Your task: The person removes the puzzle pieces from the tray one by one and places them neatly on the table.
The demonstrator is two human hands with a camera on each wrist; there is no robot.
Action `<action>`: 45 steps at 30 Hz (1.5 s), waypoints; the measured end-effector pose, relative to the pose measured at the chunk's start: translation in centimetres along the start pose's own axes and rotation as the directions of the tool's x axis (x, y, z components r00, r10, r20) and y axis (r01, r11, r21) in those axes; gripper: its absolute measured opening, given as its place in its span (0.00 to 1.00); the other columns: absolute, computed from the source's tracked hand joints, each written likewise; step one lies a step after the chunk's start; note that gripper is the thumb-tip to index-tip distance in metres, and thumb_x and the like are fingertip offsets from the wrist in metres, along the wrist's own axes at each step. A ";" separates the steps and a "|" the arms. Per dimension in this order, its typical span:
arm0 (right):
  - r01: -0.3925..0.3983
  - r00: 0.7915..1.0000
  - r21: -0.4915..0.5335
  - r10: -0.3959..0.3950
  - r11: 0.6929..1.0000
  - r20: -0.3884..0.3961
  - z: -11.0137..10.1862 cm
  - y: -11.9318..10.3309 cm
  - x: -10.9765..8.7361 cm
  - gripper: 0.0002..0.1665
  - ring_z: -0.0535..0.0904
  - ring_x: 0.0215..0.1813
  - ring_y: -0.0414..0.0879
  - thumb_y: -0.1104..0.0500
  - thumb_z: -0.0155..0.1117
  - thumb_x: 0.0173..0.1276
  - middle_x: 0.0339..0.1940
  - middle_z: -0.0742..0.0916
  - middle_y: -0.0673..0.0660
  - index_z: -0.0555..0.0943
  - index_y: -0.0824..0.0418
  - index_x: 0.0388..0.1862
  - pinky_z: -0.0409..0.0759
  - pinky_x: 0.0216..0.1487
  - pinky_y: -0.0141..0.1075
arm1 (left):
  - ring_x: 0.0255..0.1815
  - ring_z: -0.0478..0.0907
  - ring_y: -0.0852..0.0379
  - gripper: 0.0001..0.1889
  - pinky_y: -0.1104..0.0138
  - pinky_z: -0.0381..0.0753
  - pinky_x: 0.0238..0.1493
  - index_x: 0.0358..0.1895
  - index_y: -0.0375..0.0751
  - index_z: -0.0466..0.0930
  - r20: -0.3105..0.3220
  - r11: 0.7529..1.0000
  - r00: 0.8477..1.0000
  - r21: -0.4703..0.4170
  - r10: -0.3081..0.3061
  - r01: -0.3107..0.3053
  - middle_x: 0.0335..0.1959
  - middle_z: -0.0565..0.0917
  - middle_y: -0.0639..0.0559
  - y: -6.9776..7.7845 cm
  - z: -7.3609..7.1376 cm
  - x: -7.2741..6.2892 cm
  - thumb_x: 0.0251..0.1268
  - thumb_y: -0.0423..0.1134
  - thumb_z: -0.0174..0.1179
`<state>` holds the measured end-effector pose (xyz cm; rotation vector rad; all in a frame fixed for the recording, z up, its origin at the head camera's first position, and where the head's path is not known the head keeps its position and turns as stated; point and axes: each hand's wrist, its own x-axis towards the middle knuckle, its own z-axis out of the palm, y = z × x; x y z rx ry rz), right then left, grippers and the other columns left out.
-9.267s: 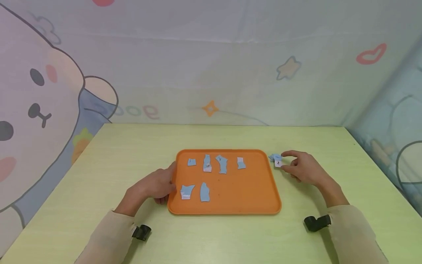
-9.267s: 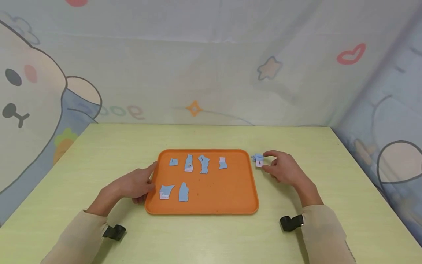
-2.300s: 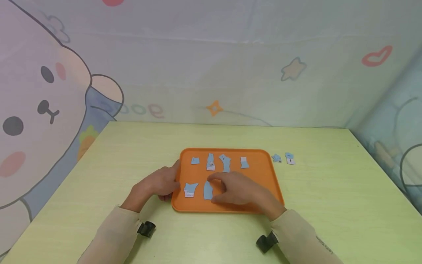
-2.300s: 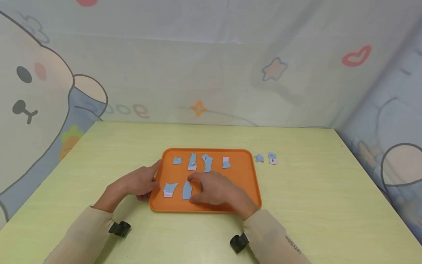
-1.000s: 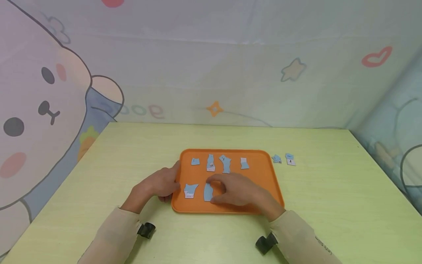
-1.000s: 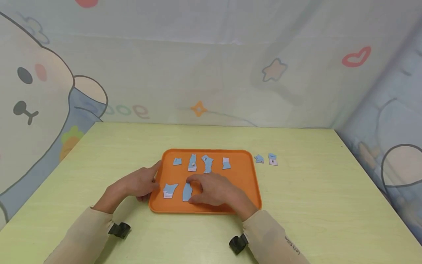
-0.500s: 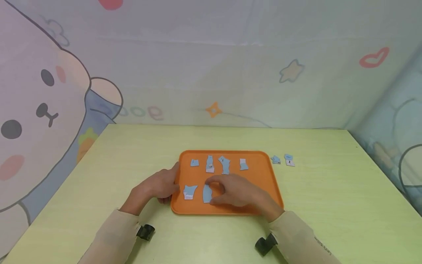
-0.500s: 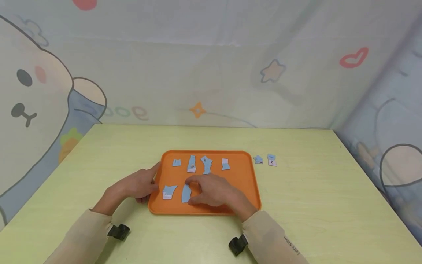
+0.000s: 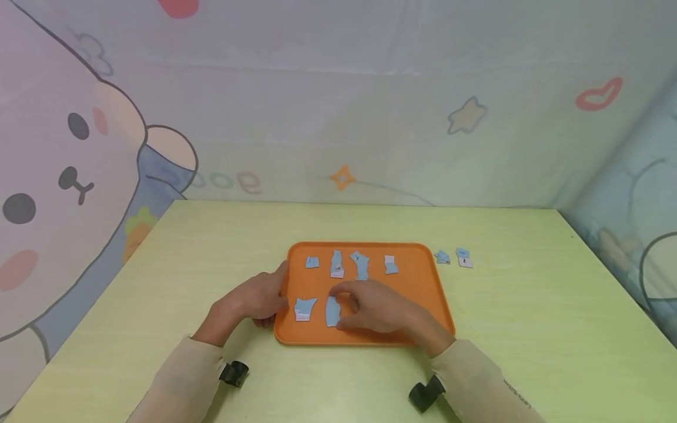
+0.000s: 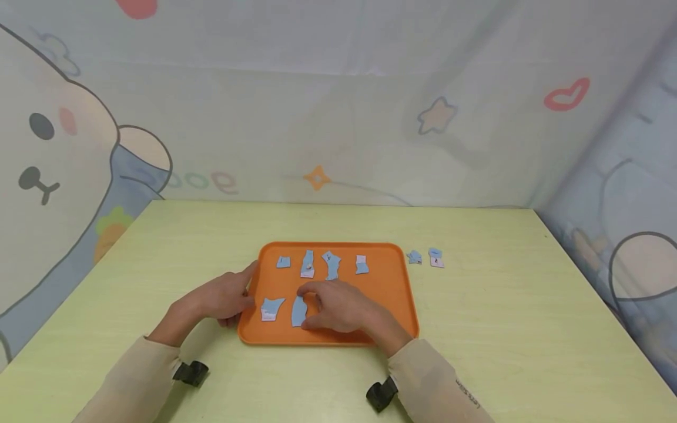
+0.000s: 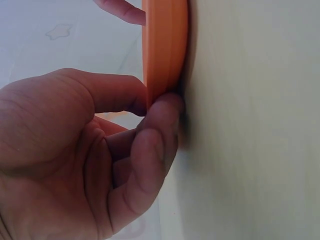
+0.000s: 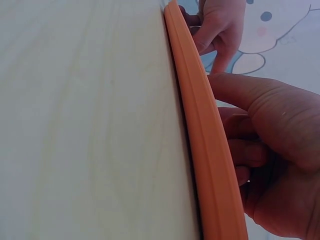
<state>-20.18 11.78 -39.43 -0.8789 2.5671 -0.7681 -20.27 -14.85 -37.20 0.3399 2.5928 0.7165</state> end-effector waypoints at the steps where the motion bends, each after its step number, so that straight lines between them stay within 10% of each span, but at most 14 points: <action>1: 0.001 1.000 0.004 -0.001 1.000 -0.002 0.0 0.1 0.0 0.33 0.64 0.23 0.39 0.51 0.75 0.68 0.17 0.68 0.44 0.79 0.52 0.71 0.64 0.31 0.33 | 0.13 0.75 0.55 0.31 0.65 0.78 0.18 0.74 0.33 0.53 0.000 1.000 1.000 -0.001 0.002 -0.002 0.19 0.78 0.46 0.0 0.0 0.0 0.70 0.27 0.50; 45: -0.019 0.997 0.194 0.033 0.981 -0.072 -3.0 2.0 -1.7 0.35 0.62 0.21 0.39 0.53 0.76 0.66 0.16 0.66 0.44 0.78 0.55 0.71 0.64 0.26 0.30 | 0.14 0.75 0.55 0.32 0.65 0.77 0.18 0.77 0.30 0.51 0.011 1.000 0.999 0.000 0.031 -0.031 0.18 0.78 0.47 0.2 -0.1 -0.5 0.72 0.28 0.50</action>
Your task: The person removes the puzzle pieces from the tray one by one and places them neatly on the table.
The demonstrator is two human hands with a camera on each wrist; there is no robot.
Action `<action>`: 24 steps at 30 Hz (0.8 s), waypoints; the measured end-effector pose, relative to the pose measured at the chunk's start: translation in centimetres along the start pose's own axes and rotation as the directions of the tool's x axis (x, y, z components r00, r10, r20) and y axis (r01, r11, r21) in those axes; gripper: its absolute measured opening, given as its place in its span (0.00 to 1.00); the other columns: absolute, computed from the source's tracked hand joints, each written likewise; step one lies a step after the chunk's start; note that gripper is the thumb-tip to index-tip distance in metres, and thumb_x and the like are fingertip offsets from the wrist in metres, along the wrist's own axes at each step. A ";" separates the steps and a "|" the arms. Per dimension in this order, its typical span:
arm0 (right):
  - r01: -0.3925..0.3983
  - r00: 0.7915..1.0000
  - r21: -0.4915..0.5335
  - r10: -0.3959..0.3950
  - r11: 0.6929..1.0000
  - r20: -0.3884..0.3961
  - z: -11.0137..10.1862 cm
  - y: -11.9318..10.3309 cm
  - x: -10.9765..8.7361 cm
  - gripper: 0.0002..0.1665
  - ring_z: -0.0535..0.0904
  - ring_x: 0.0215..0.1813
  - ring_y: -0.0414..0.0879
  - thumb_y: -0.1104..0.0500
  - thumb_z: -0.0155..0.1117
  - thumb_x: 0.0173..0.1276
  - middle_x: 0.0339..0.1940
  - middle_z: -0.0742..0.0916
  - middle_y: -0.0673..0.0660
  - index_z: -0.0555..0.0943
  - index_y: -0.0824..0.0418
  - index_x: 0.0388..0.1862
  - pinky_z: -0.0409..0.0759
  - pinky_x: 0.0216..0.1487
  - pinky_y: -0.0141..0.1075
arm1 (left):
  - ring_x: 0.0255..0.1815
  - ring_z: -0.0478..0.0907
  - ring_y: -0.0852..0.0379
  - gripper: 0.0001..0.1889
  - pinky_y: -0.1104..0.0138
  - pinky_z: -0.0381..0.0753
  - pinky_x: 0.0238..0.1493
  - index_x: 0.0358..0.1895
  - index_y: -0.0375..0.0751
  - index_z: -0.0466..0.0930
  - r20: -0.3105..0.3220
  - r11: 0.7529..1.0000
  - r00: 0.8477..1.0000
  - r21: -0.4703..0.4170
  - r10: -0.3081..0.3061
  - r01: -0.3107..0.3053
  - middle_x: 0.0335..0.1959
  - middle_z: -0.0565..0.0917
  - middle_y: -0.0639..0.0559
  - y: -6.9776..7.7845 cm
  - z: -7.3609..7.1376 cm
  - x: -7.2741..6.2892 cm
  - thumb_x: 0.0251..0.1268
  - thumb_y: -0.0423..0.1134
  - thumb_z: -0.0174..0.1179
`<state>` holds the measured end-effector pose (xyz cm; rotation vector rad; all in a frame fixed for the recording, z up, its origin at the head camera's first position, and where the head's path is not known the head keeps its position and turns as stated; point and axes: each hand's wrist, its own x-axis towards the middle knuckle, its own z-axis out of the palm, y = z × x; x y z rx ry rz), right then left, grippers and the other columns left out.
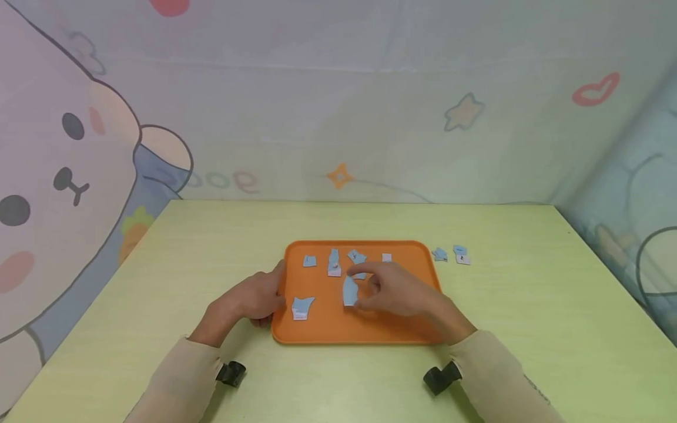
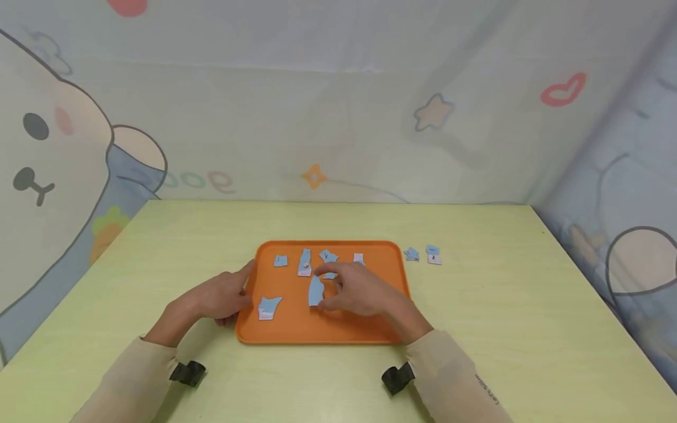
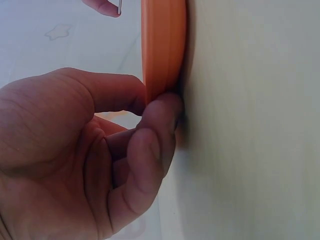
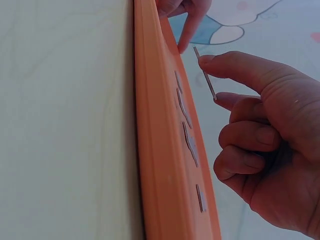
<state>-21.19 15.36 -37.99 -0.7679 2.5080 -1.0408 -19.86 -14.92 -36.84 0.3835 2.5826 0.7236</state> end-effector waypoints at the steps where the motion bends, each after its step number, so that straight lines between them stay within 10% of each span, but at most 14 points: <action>1: -0.003 1.000 -0.008 0.003 1.000 -0.003 -0.1 0.1 0.0 0.36 0.62 0.21 0.39 0.53 0.77 0.66 0.16 0.67 0.44 0.78 0.55 0.72 0.64 0.26 0.30 | 0.14 0.75 0.55 0.33 0.65 0.77 0.18 0.77 0.30 0.50 0.001 1.000 1.000 -0.001 0.001 -0.001 0.18 0.78 0.47 0.0 0.0 0.0 0.72 0.28 0.50; 24: -0.090 0.994 0.014 0.090 0.996 -0.064 -2.3 2.9 -1.9 0.35 0.69 0.26 0.41 0.51 0.76 0.67 0.21 0.77 0.46 0.78 0.52 0.72 0.67 0.27 0.32 | 0.13 0.73 0.56 0.29 0.66 0.75 0.16 0.72 0.32 0.55 -0.018 1.000 1.000 0.004 0.000 0.000 0.16 0.78 0.47 -0.2 0.2 0.2 0.69 0.27 0.49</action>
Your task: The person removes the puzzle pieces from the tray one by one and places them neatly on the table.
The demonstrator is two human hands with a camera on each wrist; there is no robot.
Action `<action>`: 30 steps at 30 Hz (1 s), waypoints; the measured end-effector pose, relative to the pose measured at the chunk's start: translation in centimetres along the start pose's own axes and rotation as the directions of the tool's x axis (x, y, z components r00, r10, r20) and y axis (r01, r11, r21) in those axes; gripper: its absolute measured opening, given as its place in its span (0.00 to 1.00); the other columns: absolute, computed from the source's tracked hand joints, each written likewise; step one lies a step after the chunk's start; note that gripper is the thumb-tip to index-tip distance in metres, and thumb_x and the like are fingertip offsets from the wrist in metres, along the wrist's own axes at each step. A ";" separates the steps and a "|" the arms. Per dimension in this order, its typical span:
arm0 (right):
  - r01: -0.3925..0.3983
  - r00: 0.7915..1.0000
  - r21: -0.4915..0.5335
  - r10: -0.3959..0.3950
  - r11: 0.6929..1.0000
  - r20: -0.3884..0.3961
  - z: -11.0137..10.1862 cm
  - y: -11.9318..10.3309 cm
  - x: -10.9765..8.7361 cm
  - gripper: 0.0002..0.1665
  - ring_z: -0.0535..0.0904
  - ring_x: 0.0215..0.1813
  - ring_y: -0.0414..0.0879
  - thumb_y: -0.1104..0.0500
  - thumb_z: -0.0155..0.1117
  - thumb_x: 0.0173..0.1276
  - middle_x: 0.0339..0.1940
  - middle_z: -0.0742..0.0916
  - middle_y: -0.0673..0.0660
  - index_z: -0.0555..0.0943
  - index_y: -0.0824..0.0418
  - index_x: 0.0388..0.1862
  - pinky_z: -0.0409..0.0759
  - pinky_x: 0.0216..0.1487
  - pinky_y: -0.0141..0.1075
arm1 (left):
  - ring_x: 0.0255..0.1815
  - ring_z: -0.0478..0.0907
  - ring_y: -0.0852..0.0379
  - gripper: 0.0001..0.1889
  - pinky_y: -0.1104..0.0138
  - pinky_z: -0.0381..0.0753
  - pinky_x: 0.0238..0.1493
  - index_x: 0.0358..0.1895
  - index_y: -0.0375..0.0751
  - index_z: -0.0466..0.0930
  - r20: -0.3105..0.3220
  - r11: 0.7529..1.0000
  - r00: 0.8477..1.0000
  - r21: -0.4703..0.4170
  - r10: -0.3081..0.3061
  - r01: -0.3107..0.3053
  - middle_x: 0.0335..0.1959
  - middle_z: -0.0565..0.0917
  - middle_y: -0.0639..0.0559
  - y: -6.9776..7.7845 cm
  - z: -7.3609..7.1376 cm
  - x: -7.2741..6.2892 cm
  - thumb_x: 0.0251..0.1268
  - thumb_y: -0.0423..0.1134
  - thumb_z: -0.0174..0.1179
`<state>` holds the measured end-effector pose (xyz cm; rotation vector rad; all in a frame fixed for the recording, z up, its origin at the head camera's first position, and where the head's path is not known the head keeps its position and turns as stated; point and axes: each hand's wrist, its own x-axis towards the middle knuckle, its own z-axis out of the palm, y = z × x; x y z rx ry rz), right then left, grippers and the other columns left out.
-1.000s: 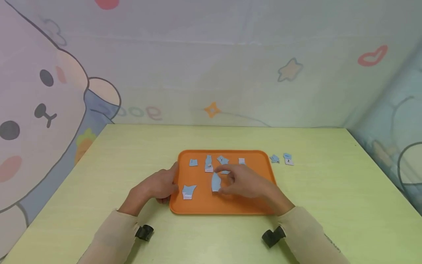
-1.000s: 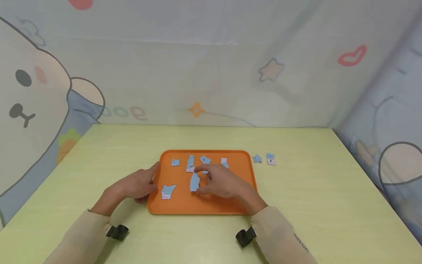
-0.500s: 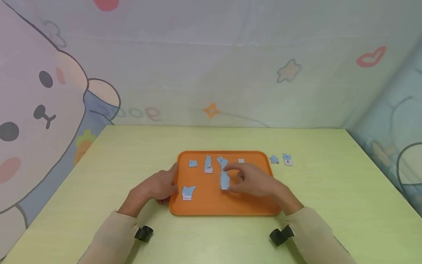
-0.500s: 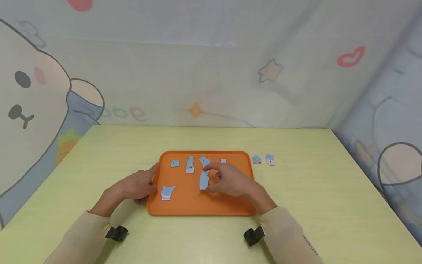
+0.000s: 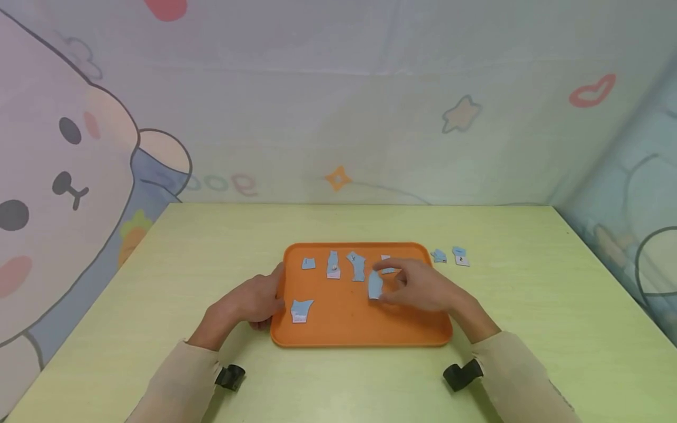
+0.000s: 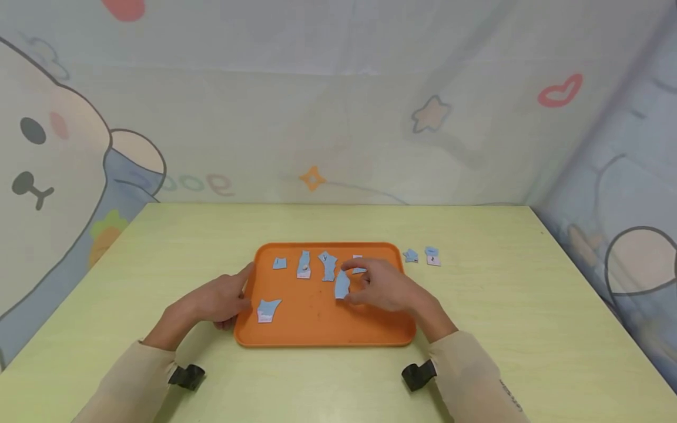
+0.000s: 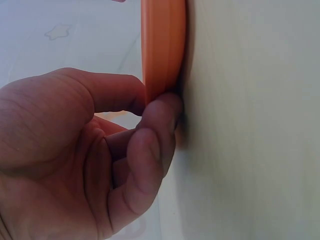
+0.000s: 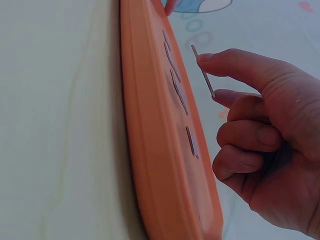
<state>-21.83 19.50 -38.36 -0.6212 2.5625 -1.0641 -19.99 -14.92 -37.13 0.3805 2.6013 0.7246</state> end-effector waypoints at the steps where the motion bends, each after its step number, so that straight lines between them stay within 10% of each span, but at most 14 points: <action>1: -0.006 1.000 0.001 0.006 1.000 -0.005 -0.2 0.1 -0.1 0.34 0.68 0.25 0.41 0.52 0.75 0.67 0.22 0.77 0.46 0.78 0.52 0.72 0.66 0.26 0.32 | 0.13 0.73 0.56 0.29 0.66 0.75 0.16 0.72 0.32 0.55 -0.001 1.000 1.000 0.000 0.002 -0.002 0.16 0.78 0.47 0.0 0.0 0.0 0.69 0.27 0.49; 30: 0.013 1.000 0.048 -0.012 0.999 -0.022 -2.7 2.4 -1.1 0.33 0.59 0.20 0.38 0.57 0.73 0.67 0.15 0.66 0.45 0.78 0.57 0.71 0.60 0.23 0.31 | 0.12 0.73 0.56 0.28 0.66 0.74 0.16 0.70 0.32 0.56 0.002 1.000 1.000 -0.026 0.002 -0.002 0.16 0.77 0.47 -0.1 0.1 0.1 0.68 0.26 0.49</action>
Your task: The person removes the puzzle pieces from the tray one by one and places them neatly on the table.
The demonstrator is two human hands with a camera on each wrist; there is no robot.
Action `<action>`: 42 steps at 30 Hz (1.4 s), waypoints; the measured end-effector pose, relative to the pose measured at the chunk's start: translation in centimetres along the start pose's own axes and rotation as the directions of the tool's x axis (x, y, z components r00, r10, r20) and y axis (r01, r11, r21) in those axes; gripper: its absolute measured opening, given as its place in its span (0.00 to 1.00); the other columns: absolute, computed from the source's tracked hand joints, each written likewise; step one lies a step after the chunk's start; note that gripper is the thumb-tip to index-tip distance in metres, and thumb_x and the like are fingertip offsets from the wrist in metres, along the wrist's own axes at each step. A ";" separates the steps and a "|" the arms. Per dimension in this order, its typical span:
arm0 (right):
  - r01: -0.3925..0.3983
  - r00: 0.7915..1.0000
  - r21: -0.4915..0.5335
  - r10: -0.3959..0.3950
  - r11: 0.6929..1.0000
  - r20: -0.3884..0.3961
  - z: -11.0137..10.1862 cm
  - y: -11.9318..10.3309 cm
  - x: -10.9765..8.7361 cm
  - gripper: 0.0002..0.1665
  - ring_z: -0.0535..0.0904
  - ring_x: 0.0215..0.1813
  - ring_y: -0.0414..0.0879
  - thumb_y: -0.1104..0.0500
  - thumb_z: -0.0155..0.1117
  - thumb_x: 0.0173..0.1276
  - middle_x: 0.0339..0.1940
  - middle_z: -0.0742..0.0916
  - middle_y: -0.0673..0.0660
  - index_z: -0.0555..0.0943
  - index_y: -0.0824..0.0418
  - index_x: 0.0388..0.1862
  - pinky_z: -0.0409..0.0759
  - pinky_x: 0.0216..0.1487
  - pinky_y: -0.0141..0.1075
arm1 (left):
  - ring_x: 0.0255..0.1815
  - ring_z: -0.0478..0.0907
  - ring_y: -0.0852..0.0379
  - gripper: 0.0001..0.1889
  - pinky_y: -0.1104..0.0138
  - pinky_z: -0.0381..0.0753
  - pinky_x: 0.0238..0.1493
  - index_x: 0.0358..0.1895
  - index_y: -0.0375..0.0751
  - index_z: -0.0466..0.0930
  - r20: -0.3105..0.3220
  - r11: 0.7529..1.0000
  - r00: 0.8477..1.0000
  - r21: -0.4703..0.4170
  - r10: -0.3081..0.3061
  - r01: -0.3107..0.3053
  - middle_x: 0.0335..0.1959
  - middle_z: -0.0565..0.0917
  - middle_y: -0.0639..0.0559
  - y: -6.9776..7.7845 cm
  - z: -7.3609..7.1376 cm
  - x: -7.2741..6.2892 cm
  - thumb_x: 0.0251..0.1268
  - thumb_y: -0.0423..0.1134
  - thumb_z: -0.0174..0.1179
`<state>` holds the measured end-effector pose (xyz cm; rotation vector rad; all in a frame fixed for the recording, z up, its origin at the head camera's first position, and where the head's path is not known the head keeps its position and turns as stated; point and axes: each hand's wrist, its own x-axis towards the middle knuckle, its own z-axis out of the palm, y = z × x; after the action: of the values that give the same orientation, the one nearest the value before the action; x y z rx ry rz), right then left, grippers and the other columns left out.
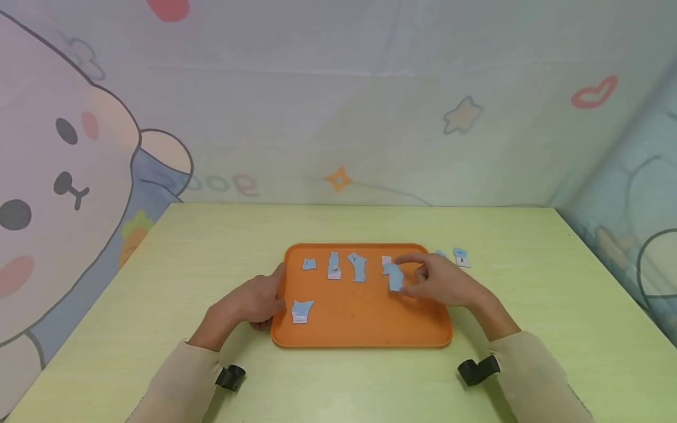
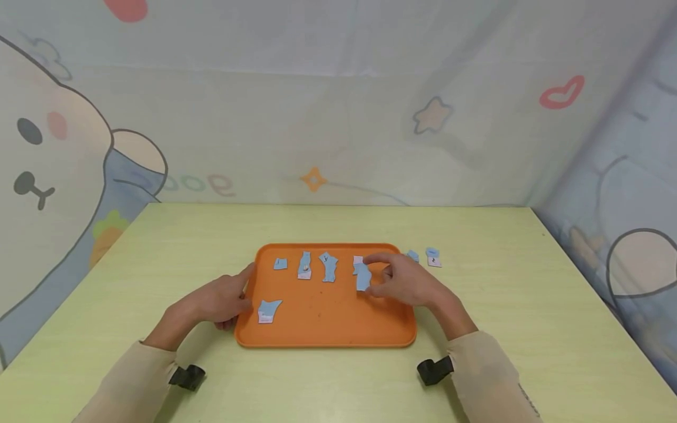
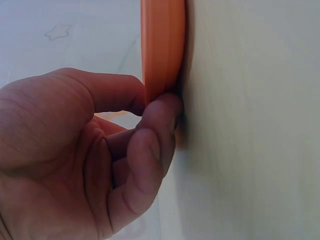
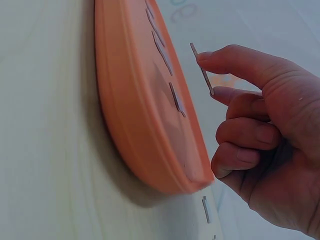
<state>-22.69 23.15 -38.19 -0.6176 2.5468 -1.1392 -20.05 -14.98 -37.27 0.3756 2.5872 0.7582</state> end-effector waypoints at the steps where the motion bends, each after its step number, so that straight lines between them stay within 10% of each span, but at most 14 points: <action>1: 0.000 1.000 0.002 0.000 1.000 -0.001 -0.1 0.0 0.0 0.33 0.59 0.20 0.38 0.58 0.73 0.67 0.16 0.66 0.45 0.78 0.58 0.70 0.60 0.23 0.31 | 0.12 0.73 0.56 0.27 0.66 0.74 0.16 0.70 0.32 0.56 0.000 1.000 1.000 -0.001 0.000 0.000 0.16 0.77 0.47 0.0 0.0 0.0 0.68 0.26 0.49; 42: -0.067 0.992 0.087 0.076 0.994 -0.098 -3.6 3.7 -1.4 0.36 0.58 0.22 0.38 0.62 0.72 0.67 0.19 0.66 0.47 0.74 0.65 0.73 0.60 0.25 0.33 | 0.13 0.73 0.55 0.31 0.65 0.75 0.17 0.75 0.31 0.53 0.011 1.000 1.000 0.007 -0.014 0.014 0.17 0.77 0.47 0.0 -0.1 0.0 0.70 0.27 0.50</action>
<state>-23.97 28.30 -38.56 -0.4555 2.5666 -1.2753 -20.11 -14.99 -37.18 0.3623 2.5803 0.7410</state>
